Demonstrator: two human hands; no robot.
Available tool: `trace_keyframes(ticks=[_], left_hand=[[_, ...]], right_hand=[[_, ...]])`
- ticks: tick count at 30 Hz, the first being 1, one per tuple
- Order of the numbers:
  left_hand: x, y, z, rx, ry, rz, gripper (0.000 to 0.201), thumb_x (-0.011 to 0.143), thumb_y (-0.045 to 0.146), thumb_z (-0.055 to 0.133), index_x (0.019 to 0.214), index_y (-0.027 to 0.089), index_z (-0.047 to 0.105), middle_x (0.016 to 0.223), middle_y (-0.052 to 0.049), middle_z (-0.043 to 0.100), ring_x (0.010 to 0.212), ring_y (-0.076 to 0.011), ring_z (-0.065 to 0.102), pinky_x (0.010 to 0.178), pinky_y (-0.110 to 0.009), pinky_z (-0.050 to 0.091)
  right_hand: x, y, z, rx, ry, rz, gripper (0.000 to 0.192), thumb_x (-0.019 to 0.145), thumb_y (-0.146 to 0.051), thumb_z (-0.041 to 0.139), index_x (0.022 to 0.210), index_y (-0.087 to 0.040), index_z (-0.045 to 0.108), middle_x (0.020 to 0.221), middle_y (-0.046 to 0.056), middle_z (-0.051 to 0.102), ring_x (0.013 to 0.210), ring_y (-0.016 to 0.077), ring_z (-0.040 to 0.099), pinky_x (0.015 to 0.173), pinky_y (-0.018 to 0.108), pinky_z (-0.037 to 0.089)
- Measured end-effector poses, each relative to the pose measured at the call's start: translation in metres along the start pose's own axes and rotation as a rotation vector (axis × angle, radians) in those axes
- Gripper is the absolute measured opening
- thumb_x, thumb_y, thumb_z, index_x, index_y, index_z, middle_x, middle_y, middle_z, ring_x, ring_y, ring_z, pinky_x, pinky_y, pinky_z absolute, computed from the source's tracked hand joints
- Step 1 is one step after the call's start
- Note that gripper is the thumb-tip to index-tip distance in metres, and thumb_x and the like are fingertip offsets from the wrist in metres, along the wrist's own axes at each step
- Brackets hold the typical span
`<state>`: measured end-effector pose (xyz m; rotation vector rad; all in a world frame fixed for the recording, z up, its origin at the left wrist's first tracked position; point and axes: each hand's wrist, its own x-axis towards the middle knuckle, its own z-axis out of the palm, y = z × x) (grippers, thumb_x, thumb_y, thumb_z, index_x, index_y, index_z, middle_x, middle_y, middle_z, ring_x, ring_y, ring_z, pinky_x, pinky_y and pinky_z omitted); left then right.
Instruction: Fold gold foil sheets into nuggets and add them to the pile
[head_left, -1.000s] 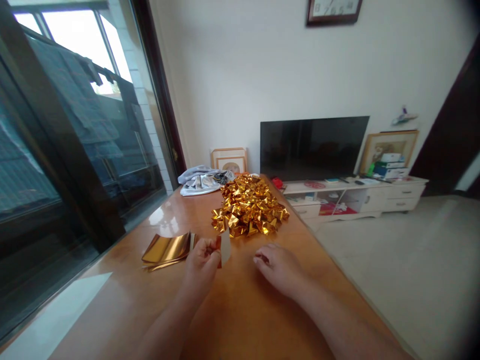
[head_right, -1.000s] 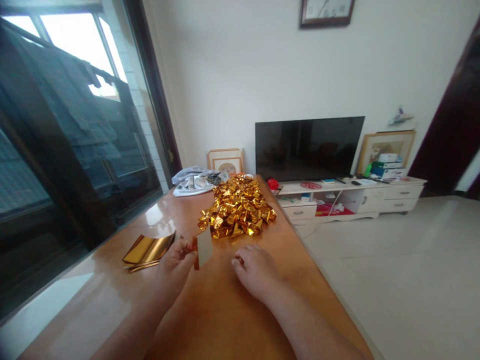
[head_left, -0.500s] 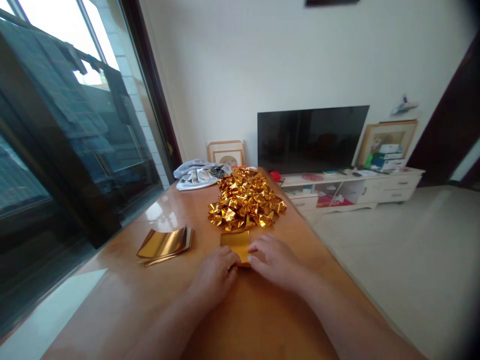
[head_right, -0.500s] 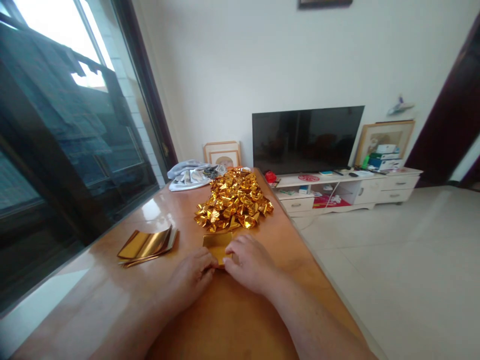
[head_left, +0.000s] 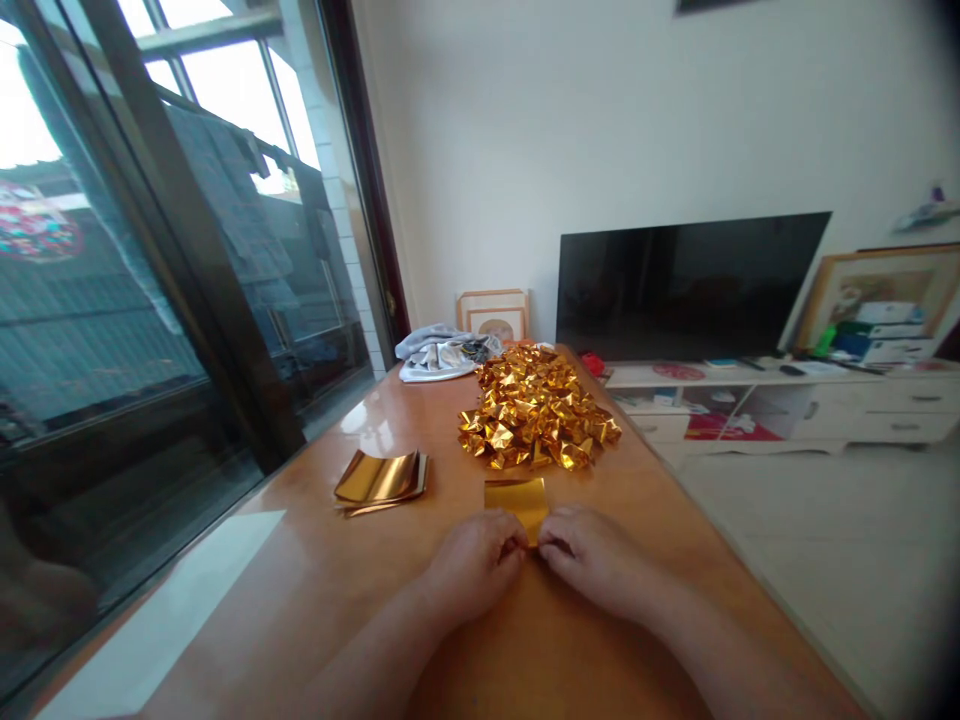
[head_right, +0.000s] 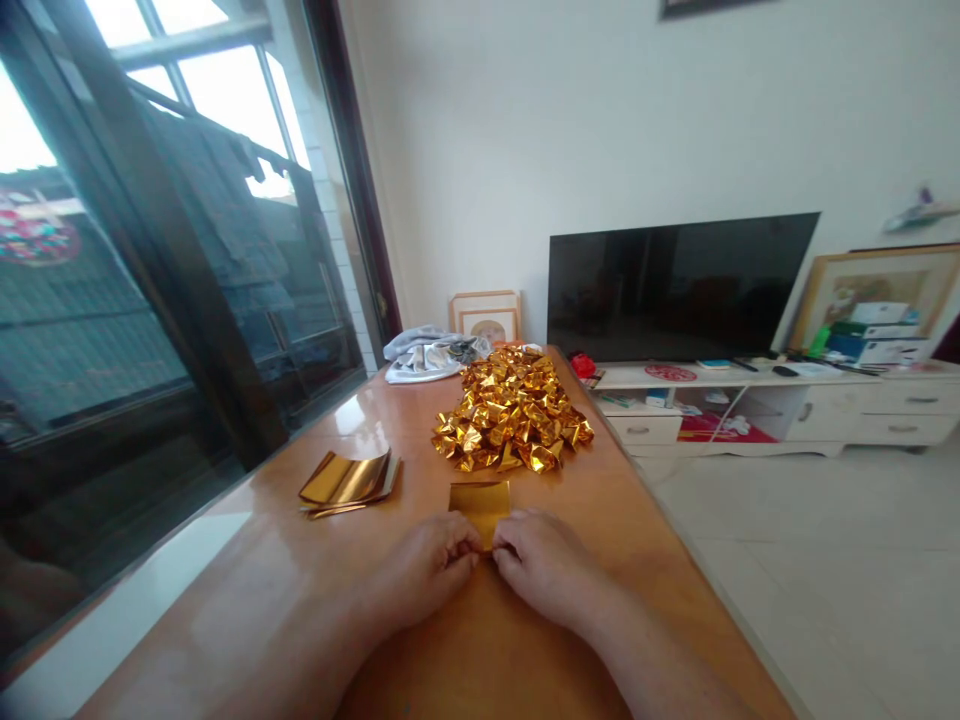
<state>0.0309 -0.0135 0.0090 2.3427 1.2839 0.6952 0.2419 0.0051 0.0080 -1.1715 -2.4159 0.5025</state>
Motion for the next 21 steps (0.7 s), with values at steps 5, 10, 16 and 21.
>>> trace_keyframes(ticks=[5, 10, 16, 21], left_hand=[[-0.001, -0.003, -0.007, -0.011, -0.025, -0.079, 0.013, 0.080, 0.017, 0.053, 0.084, 0.019, 0.066, 0.082, -0.003, 0.066, 0.073, -0.0167, 0.057, 0.062, -0.024, 0.037], [-0.002, -0.009, -0.013, -0.011, -0.016, -0.143, 0.013, 0.080, 0.020, 0.053, 0.083, 0.019, 0.065, 0.076, -0.001, 0.065, 0.068, -0.0153, 0.055, 0.059, -0.024, 0.032], [-0.003, -0.021, -0.014, -0.016, 0.006, -0.174, 0.014, 0.083, 0.024, 0.053, 0.080, 0.018, 0.065, 0.077, -0.002, 0.065, 0.069, -0.0150, 0.055, 0.058, -0.024, 0.030], [-0.001, -0.027, -0.014, -0.040, 0.010, -0.228, 0.017, 0.083, 0.027, 0.053, 0.080, 0.017, 0.067, 0.074, -0.001, 0.065, 0.066, -0.0146, 0.054, 0.057, -0.024, 0.029]], right_hand=[[0.000, 0.004, 0.002, 0.055, 0.008, 0.043, 0.013, 0.084, -0.018, 0.056, 0.079, -0.021, 0.068, 0.082, 0.003, 0.068, 0.077, 0.0181, 0.057, 0.068, 0.025, 0.037], [0.003, 0.011, 0.006, 0.131, 0.034, 0.091, 0.014, 0.086, -0.019, 0.054, 0.080, -0.021, 0.067, 0.081, 0.002, 0.068, 0.075, 0.0169, 0.058, 0.067, 0.025, 0.037], [0.005, 0.017, 0.013, 0.240, 0.069, 0.167, 0.010, 0.087, -0.021, 0.054, 0.086, -0.020, 0.064, 0.082, 0.000, 0.069, 0.075, 0.0157, 0.060, 0.063, 0.023, 0.037], [0.006, 0.019, 0.016, 0.237, 0.095, 0.214, 0.005, 0.085, -0.022, 0.057, 0.085, -0.020, 0.061, 0.080, 0.000, 0.067, 0.073, 0.0153, 0.059, 0.061, 0.023, 0.036]])
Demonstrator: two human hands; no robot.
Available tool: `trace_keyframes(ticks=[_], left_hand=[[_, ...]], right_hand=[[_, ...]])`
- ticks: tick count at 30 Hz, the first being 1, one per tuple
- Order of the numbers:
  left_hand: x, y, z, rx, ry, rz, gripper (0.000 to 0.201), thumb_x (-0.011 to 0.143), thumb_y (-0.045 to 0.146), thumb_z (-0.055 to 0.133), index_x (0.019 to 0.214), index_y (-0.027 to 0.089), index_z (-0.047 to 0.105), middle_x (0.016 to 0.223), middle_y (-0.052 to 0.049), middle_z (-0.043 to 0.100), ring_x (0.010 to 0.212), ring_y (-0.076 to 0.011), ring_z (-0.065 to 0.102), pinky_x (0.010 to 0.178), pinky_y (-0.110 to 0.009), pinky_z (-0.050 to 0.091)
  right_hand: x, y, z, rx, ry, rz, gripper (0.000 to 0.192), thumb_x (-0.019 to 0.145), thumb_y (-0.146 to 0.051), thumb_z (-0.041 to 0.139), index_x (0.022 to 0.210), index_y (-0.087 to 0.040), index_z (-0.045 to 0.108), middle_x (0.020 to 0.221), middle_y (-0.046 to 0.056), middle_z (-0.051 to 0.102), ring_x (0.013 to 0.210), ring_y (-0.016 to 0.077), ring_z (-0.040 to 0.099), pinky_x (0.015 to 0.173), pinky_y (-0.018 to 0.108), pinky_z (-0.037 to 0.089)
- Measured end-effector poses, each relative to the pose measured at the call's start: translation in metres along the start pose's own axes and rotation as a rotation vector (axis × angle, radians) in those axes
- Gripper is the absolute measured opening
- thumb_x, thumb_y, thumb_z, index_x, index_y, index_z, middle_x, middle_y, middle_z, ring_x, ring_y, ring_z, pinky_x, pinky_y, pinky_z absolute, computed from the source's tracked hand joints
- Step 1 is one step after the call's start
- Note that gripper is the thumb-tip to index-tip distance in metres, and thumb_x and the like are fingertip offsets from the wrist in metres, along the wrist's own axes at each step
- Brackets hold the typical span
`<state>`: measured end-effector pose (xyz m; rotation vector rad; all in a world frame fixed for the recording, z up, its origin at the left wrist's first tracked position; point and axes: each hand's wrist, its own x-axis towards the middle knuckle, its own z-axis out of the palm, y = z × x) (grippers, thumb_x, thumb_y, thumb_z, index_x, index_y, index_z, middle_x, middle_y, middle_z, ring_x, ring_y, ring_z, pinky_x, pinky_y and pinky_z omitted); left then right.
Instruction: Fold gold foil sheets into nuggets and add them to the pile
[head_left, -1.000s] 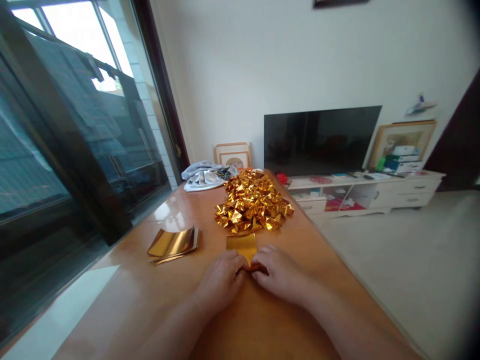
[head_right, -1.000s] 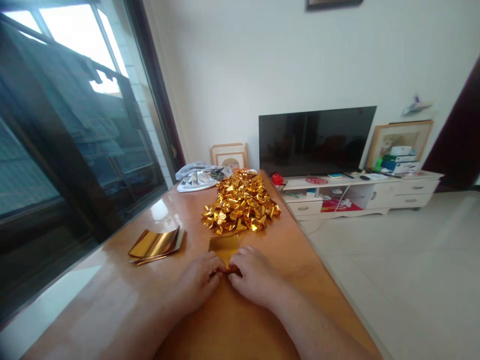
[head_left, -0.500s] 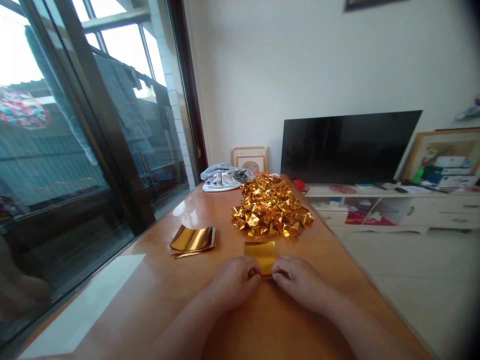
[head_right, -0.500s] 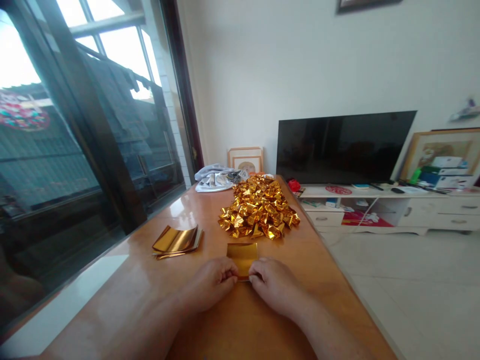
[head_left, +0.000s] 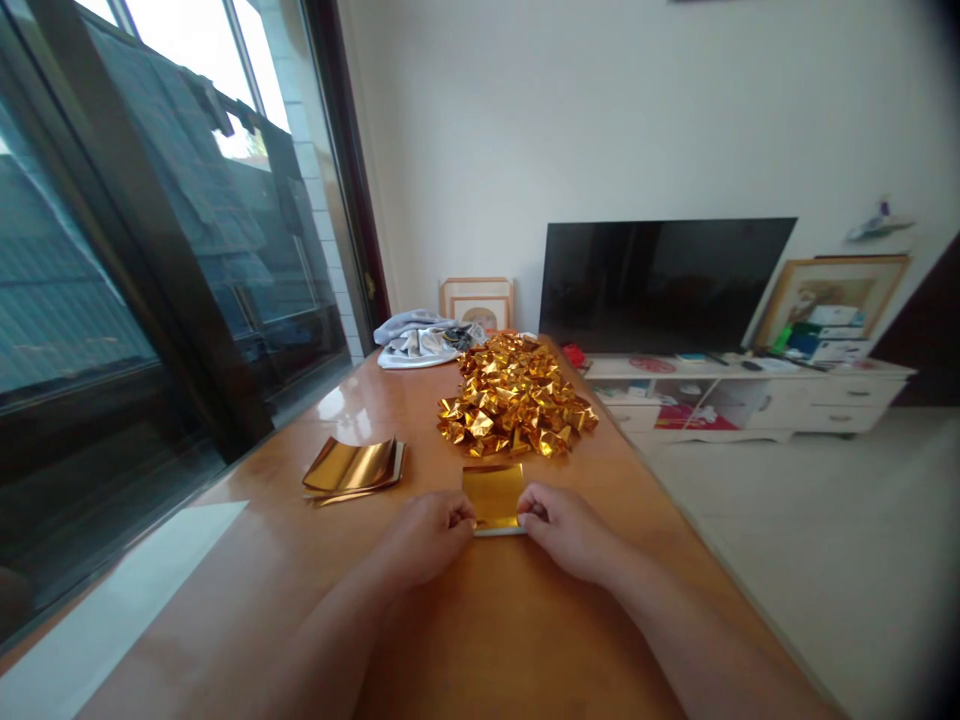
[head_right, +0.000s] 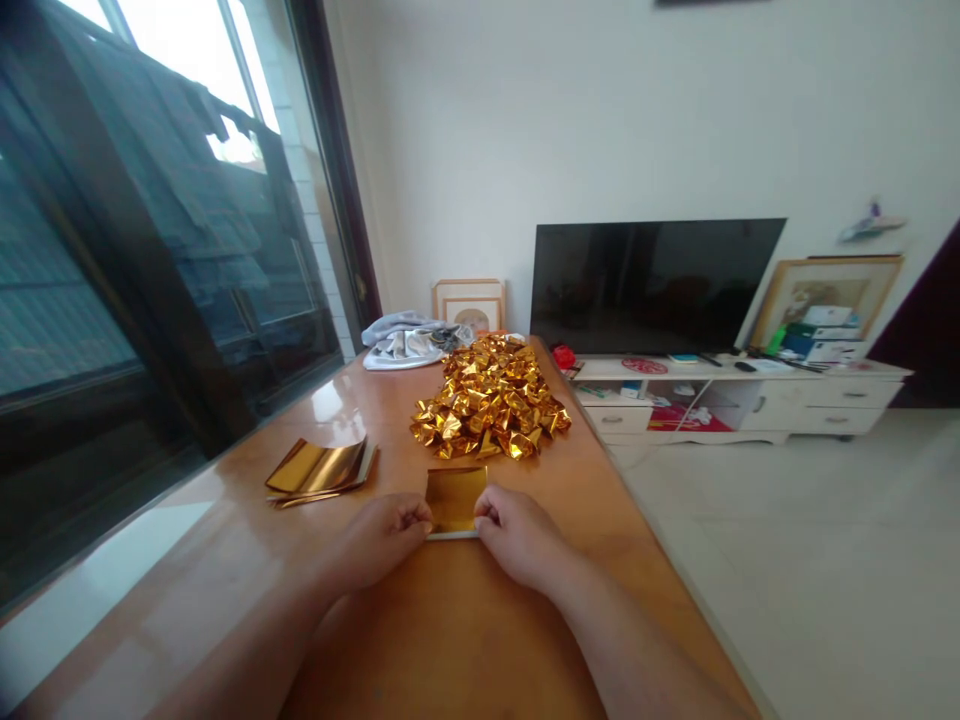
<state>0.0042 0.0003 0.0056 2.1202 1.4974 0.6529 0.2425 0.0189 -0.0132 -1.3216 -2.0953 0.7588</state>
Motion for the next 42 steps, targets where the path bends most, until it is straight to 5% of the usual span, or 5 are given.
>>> trace_keyframes(ticks=[42], left_hand=[[-0.004, 0.008, 0.001, 0.020, -0.060, -0.080, 0.011, 0.078, 0.022, 0.050, 0.077, 0.020, 0.062, 0.070, 0.000, 0.063, 0.063, -0.0148, 0.054, 0.054, -0.024, 0.024]], right_hand=[[-0.005, -0.007, -0.001, -0.148, 0.059, 0.024, 0.006, 0.082, -0.019, 0.059, 0.087, -0.022, 0.056, 0.077, -0.001, 0.062, 0.068, 0.0137, 0.052, 0.057, 0.024, 0.027]])
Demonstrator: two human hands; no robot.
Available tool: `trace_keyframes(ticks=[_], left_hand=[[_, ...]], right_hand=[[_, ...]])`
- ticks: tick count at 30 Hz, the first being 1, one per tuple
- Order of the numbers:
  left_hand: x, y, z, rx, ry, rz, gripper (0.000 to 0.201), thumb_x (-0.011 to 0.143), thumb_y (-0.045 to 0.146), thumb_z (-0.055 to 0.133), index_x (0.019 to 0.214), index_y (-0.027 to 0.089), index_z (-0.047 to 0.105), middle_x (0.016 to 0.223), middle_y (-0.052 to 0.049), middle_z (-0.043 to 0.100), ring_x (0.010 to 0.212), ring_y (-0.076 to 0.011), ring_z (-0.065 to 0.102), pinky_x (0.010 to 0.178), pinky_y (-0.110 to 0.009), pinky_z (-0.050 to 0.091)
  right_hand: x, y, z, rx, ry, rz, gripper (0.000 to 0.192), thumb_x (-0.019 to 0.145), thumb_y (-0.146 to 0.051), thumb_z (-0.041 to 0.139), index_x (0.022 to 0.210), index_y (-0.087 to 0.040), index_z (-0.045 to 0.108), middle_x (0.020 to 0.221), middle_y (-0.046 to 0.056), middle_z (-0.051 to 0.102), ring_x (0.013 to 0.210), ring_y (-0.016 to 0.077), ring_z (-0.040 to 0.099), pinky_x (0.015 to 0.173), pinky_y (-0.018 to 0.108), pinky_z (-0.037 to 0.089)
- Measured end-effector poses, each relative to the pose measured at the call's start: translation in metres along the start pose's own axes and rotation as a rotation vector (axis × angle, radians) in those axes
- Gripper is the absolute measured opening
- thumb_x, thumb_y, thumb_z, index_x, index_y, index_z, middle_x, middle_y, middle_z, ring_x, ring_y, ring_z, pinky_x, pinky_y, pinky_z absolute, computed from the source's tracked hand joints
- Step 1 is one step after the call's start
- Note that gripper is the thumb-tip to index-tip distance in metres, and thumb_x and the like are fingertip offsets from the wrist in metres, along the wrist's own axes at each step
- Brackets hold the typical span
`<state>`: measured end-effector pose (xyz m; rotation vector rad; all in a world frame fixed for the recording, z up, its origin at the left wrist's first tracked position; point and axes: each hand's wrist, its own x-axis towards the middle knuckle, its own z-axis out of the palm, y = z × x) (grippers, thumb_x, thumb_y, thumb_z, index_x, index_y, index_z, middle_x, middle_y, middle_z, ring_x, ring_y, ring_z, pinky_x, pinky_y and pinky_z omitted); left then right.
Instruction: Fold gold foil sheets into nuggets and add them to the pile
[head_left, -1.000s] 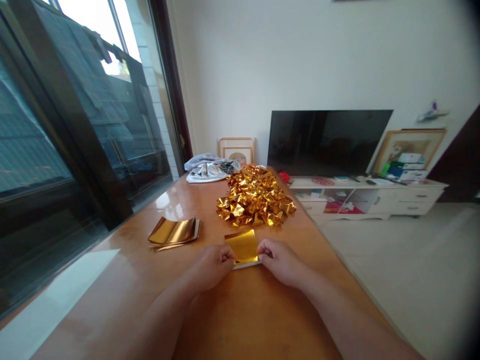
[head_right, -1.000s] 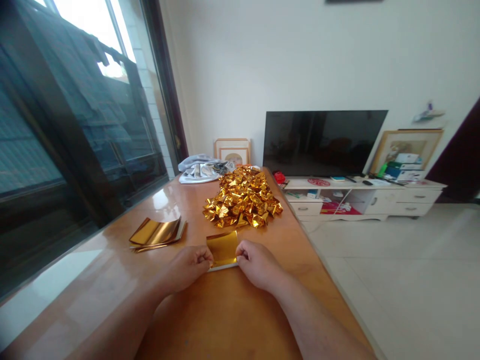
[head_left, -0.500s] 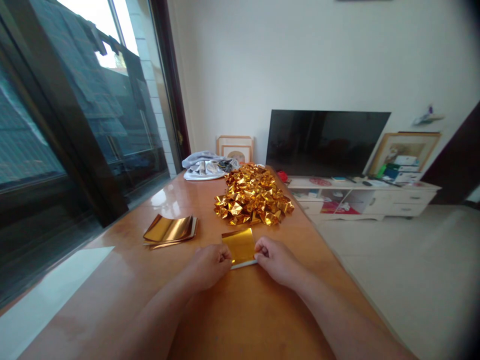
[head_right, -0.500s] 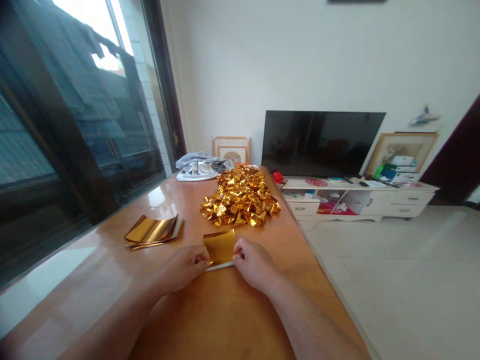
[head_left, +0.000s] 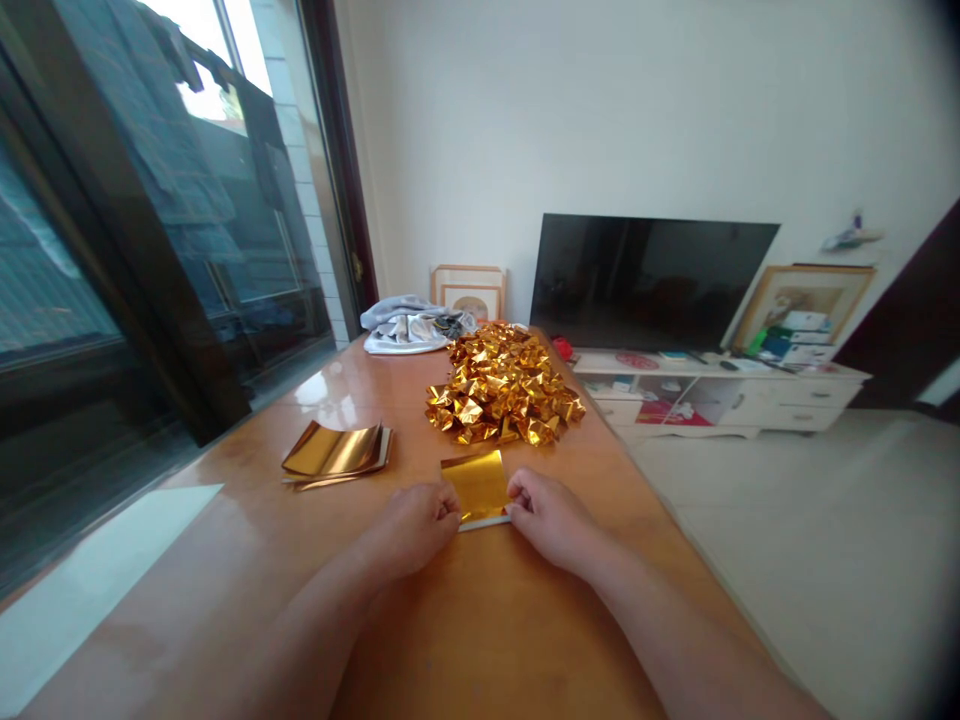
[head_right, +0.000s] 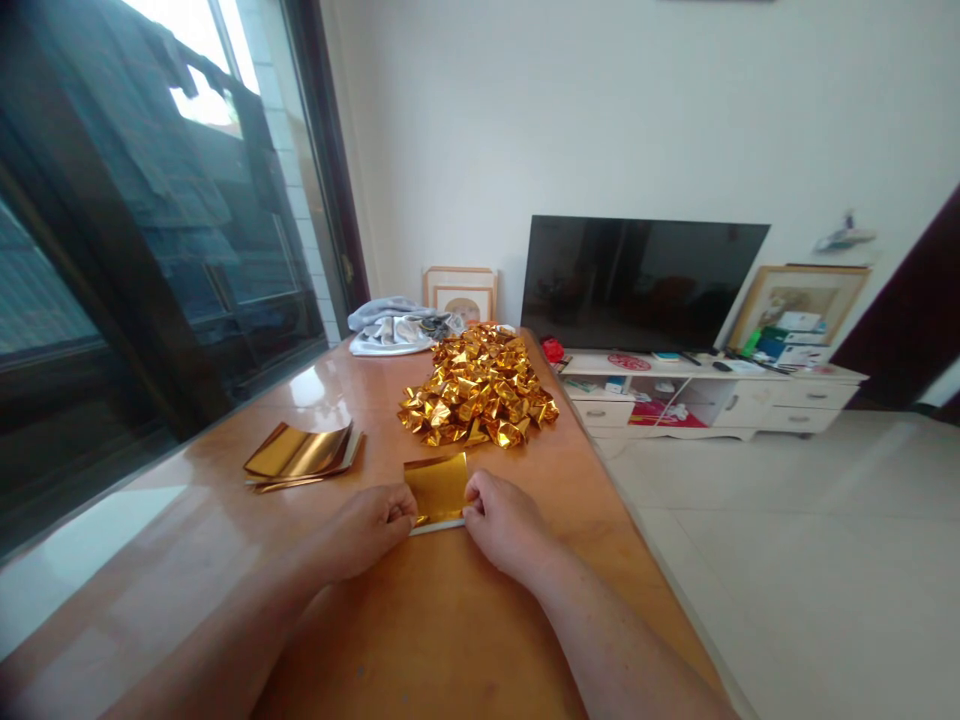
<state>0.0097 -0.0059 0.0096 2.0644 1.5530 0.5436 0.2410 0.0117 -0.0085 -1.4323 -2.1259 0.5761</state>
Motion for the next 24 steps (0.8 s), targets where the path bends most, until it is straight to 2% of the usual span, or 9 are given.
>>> trace_keyframes(ticks=[7, 18, 21, 24], left_hand=[[-0.0002, 0.0007, 0.0003, 0.013, -0.017, 0.031, 0.010, 0.076, 0.016, 0.051, 0.077, 0.018, 0.061, 0.069, 0.001, 0.062, 0.061, -0.0138, 0.052, 0.054, -0.025, 0.023], [0.0005, 0.0041, -0.0018, 0.192, -0.006, 0.083, 0.008, 0.079, 0.016, 0.052, 0.082, 0.019, 0.059, 0.075, -0.001, 0.062, 0.067, -0.0153, 0.052, 0.056, -0.025, 0.027], [-0.0005, 0.0054, -0.0033, 0.244, 0.023, 0.112, 0.009, 0.081, 0.019, 0.054, 0.087, 0.020, 0.060, 0.079, -0.002, 0.063, 0.072, -0.0174, 0.054, 0.059, -0.026, 0.031], [-0.0025, 0.0059, -0.0032, 0.281, 0.069, 0.197, 0.017, 0.081, 0.018, 0.054, 0.096, 0.020, 0.062, 0.093, -0.005, 0.065, 0.085, -0.0203, 0.056, 0.068, -0.028, 0.037]], right_hand=[[-0.0005, -0.0020, -0.0015, -0.030, -0.005, -0.008, 0.005, 0.083, -0.019, 0.059, 0.086, -0.021, 0.056, 0.078, -0.001, 0.062, 0.070, 0.0135, 0.052, 0.058, 0.024, 0.025], [-0.0006, 0.0008, 0.0005, -0.051, 0.000, -0.037, 0.006, 0.083, -0.020, 0.060, 0.088, -0.021, 0.056, 0.081, -0.001, 0.062, 0.072, 0.0135, 0.052, 0.059, 0.024, 0.026], [-0.0015, 0.0003, -0.0002, -0.060, 0.002, -0.046, 0.007, 0.083, -0.020, 0.061, 0.088, -0.021, 0.056, 0.082, -0.001, 0.062, 0.073, 0.0134, 0.052, 0.060, 0.024, 0.026], [-0.0019, 0.0004, -0.0002, -0.065, 0.001, -0.051, 0.008, 0.082, -0.020, 0.061, 0.088, -0.021, 0.056, 0.082, -0.001, 0.062, 0.073, 0.0134, 0.052, 0.060, 0.024, 0.026]])
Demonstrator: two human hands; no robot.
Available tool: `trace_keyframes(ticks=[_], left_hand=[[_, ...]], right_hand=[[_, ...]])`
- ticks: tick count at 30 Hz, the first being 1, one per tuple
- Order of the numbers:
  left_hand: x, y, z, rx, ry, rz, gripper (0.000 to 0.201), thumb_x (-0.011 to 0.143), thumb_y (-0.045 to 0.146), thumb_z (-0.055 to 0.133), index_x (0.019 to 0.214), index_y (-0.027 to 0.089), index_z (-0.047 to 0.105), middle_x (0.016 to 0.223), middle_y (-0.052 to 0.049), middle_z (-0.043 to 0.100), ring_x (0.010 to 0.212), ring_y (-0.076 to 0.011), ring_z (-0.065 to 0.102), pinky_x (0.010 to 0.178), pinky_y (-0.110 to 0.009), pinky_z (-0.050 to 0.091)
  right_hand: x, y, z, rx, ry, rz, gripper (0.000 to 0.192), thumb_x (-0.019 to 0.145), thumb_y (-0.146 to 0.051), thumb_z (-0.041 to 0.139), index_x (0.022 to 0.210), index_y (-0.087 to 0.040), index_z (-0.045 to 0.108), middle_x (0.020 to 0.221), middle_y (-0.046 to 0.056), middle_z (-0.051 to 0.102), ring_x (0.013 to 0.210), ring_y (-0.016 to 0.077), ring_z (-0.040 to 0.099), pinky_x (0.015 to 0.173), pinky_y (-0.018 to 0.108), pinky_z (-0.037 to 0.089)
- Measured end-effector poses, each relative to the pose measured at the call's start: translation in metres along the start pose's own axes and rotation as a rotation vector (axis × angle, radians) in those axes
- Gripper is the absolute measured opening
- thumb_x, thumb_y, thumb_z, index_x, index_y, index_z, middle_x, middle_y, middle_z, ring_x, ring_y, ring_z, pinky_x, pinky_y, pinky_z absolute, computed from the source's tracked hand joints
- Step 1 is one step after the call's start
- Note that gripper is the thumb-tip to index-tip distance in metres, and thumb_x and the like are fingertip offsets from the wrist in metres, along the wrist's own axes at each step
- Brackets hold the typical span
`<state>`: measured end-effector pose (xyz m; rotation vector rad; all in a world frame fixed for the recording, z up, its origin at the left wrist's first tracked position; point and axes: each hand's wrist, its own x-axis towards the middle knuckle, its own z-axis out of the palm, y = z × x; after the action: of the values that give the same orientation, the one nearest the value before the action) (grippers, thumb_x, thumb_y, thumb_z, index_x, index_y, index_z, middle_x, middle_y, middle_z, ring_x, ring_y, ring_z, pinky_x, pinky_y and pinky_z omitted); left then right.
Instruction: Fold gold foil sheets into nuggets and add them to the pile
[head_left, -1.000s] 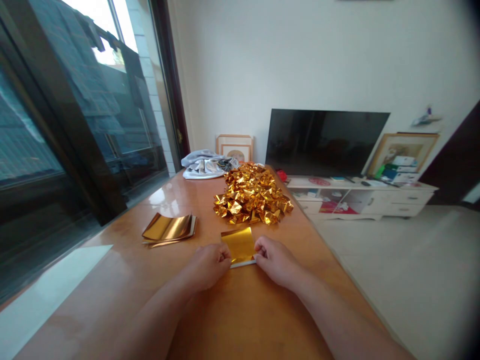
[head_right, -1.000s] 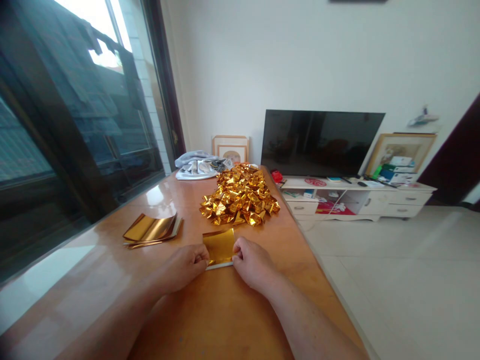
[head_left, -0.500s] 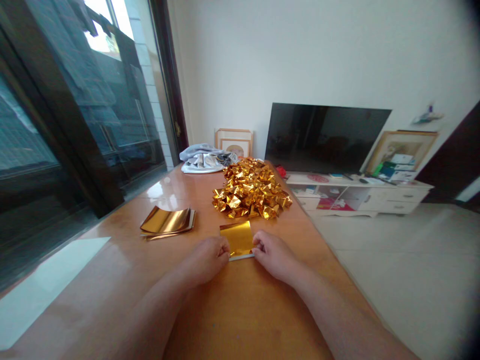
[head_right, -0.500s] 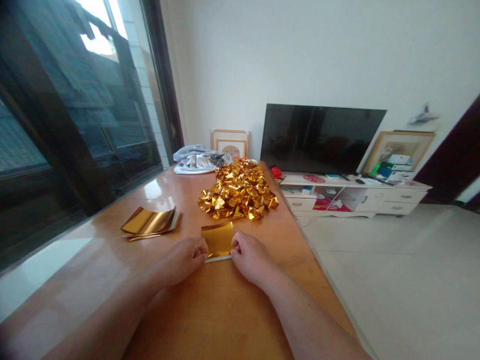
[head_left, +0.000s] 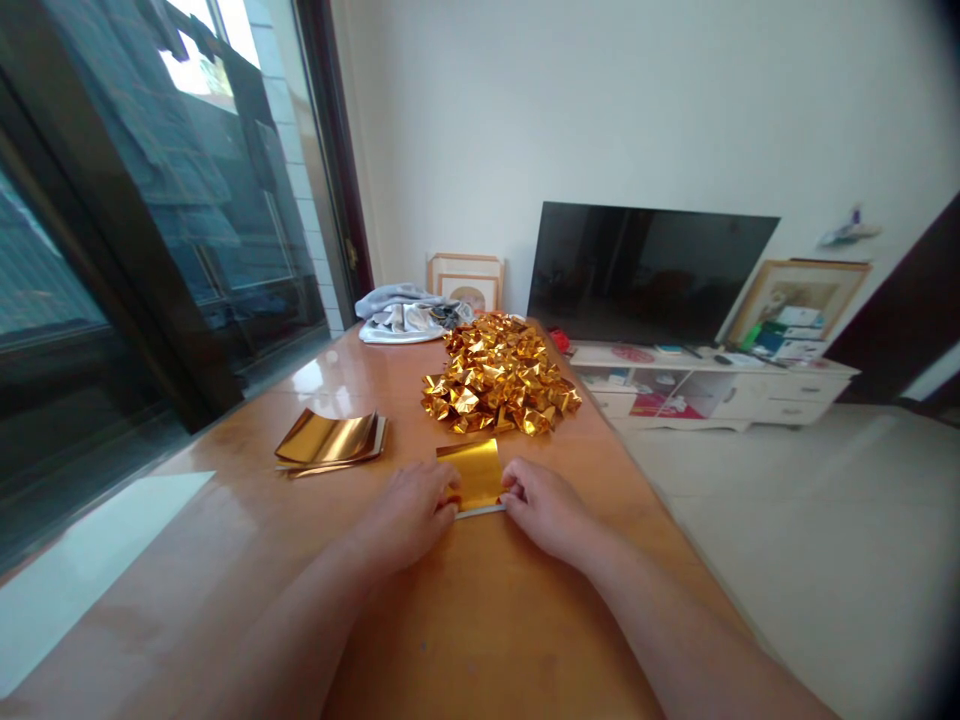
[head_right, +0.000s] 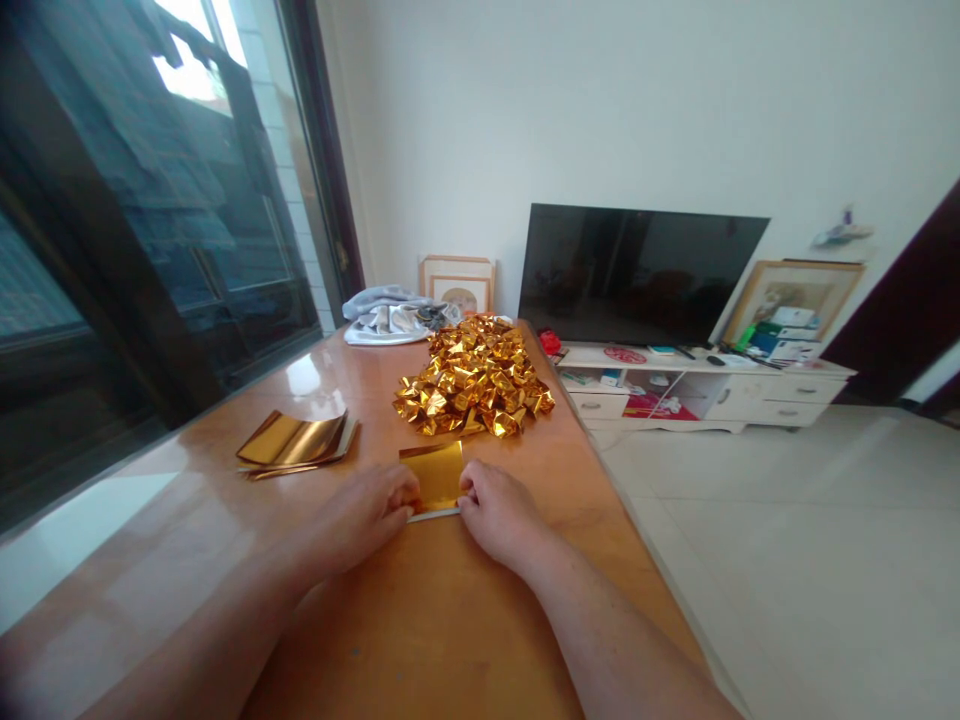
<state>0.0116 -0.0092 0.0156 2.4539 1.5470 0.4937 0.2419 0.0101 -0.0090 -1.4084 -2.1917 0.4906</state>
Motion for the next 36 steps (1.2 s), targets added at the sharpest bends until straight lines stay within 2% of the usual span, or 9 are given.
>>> trace_keyframes(ticks=[3, 6, 13, 18, 23, 28, 32, 36], left_hand=[[-0.002, 0.002, 0.001, 0.036, 0.034, 0.105, 0.029, 0.082, 0.012, 0.052, 0.107, 0.023, 0.064, 0.105, -0.006, 0.063, 0.099, -0.0227, 0.054, 0.082, -0.032, 0.040], [-0.002, 0.007, -0.001, 0.076, -0.005, 0.172, 0.036, 0.086, 0.011, 0.048, 0.113, 0.026, 0.065, 0.105, -0.007, 0.061, 0.101, -0.0236, 0.053, 0.087, -0.035, 0.040], [-0.002, 0.021, -0.007, 0.160, -0.103, 0.227, 0.039, 0.092, 0.015, 0.044, 0.115, 0.032, 0.070, 0.096, -0.007, 0.057, 0.092, -0.0228, 0.052, 0.077, -0.033, 0.039], [-0.003, 0.022, -0.007, 0.181, -0.111, 0.232, 0.042, 0.094, 0.014, 0.041, 0.117, 0.034, 0.070, 0.092, -0.006, 0.055, 0.089, -0.0224, 0.051, 0.075, -0.032, 0.038], [-0.003, 0.019, -0.004, 0.200, -0.107, 0.239, 0.038, 0.096, 0.018, 0.041, 0.116, 0.032, 0.071, 0.091, -0.007, 0.055, 0.088, -0.0226, 0.050, 0.075, -0.033, 0.037], [-0.002, 0.017, 0.000, 0.191, -0.090, 0.245, 0.036, 0.097, 0.022, 0.040, 0.117, 0.029, 0.071, 0.092, -0.008, 0.056, 0.088, -0.0230, 0.050, 0.075, -0.034, 0.037], [-0.002, 0.019, -0.002, 0.201, -0.113, 0.248, 0.037, 0.093, 0.017, 0.045, 0.115, 0.030, 0.071, 0.092, -0.008, 0.057, 0.087, -0.0229, 0.050, 0.074, -0.033, 0.037], [-0.002, 0.019, -0.003, 0.199, -0.119, 0.229, 0.034, 0.092, 0.019, 0.047, 0.112, 0.029, 0.072, 0.094, -0.009, 0.058, 0.088, -0.0241, 0.052, 0.073, -0.034, 0.038]], right_hand=[[0.000, 0.000, 0.000, 0.003, 0.002, -0.008, 0.008, 0.082, -0.020, 0.062, 0.088, -0.021, 0.056, 0.082, -0.001, 0.062, 0.073, 0.0136, 0.052, 0.060, 0.024, 0.026], [0.000, 0.000, 0.000, 0.009, 0.004, -0.018, 0.007, 0.083, -0.020, 0.061, 0.088, -0.021, 0.056, 0.082, 0.000, 0.062, 0.073, 0.0138, 0.052, 0.060, 0.024, 0.027], [0.000, 0.001, 0.000, 0.009, 0.005, -0.011, 0.007, 0.082, -0.018, 0.060, 0.087, -0.020, 0.056, 0.083, 0.000, 0.063, 0.073, 0.0138, 0.053, 0.060, 0.023, 0.028], [0.000, 0.002, 0.002, -0.013, 0.012, -0.011, 0.005, 0.084, -0.020, 0.060, 0.088, -0.020, 0.056, 0.084, 0.000, 0.063, 0.075, 0.0143, 0.053, 0.061, 0.023, 0.029], [0.001, 0.000, -0.006, -0.091, -0.010, -0.022, 0.002, 0.087, -0.021, 0.058, 0.088, -0.020, 0.059, 0.089, 0.003, 0.065, 0.082, 0.0157, 0.056, 0.067, 0.024, 0.035], [-0.009, -0.014, -0.022, -0.249, -0.063, -0.061, 0.020, 0.093, -0.022, 0.048, 0.099, -0.021, 0.067, 0.098, 0.007, 0.069, 0.092, 0.0191, 0.061, 0.076, 0.027, 0.039], [-0.025, -0.034, -0.027, -0.336, -0.234, -0.135, 0.031, 0.096, -0.023, 0.042, 0.111, -0.026, 0.069, 0.095, 0.007, 0.074, 0.084, 0.0212, 0.067, 0.070, 0.029, 0.041], [-0.037, -0.047, -0.026, -0.447, -0.271, -0.114, 0.041, 0.094, -0.019, 0.041, 0.128, -0.025, 0.062, 0.097, 0.011, 0.076, 0.079, 0.0245, 0.070, 0.066, 0.032, 0.041]])
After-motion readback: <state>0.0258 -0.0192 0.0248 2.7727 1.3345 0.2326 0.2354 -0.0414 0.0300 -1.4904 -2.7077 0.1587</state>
